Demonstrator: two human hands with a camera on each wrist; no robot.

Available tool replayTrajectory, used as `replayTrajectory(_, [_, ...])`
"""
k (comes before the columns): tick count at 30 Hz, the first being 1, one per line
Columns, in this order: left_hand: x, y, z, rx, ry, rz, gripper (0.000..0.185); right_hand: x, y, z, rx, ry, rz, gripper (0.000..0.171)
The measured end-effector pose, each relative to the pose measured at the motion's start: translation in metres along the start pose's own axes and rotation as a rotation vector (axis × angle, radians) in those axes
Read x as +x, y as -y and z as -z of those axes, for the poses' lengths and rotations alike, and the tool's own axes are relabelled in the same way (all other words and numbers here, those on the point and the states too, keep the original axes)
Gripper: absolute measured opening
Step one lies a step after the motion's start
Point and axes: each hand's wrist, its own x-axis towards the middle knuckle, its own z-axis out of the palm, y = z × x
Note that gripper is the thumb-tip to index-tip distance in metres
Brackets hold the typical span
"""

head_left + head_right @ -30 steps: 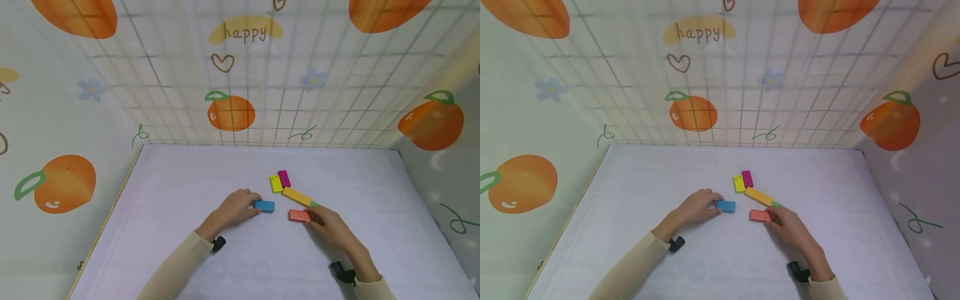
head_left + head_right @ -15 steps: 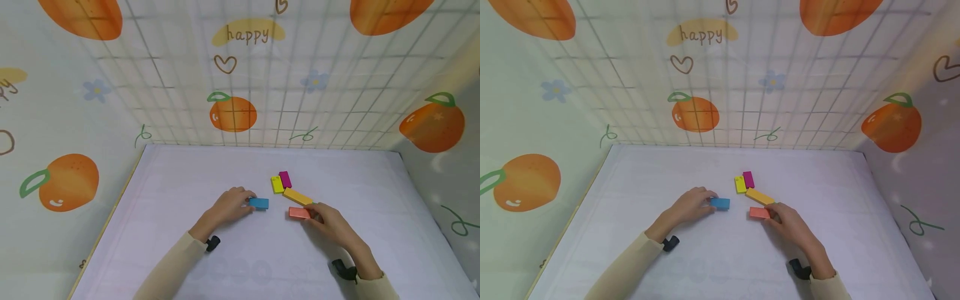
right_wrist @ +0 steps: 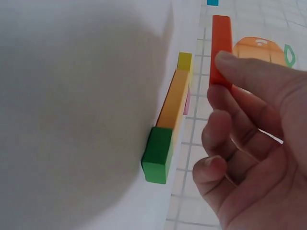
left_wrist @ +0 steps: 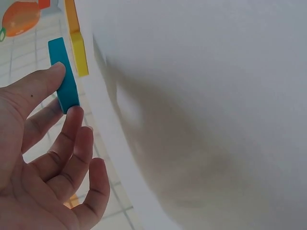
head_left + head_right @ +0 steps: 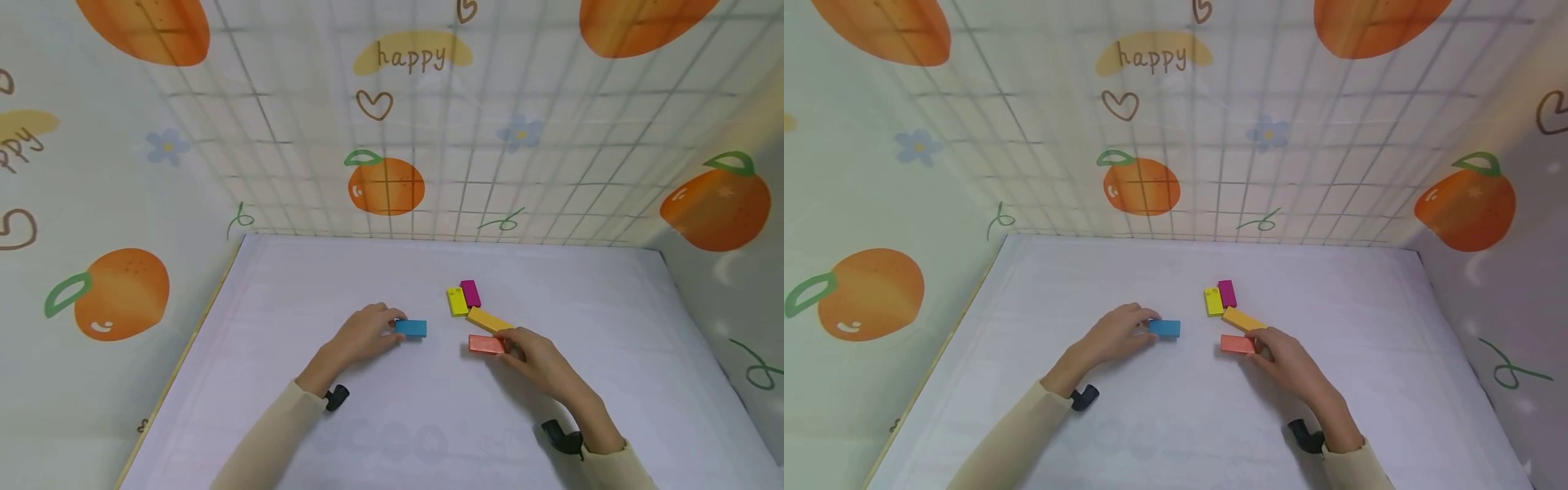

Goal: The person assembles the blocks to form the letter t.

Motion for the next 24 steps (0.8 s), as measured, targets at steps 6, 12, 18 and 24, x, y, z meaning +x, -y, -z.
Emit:
replayTrajectory(6, [-0.007,0.011,0.004,-0.032,-0.010,0.030,0.039,0.001,0.004,0.001,0.014,-0.006,0.010,0.033])
replayTrajectory(12, [-0.013,0.022,0.007,-0.042,-0.028,0.070,0.038,0.003,0.007,0.000,0.014,-0.008,0.012,0.034])
replayTrajectory(18, [-0.017,0.029,0.012,-0.060,-0.049,0.095,0.037,0.005,0.010,0.000,0.017,-0.010,0.011,0.035])
replayTrajectory(24, [-0.020,0.037,0.016,-0.074,-0.055,0.122,0.037,0.007,0.012,0.000,0.001,-0.021,0.032,0.035])
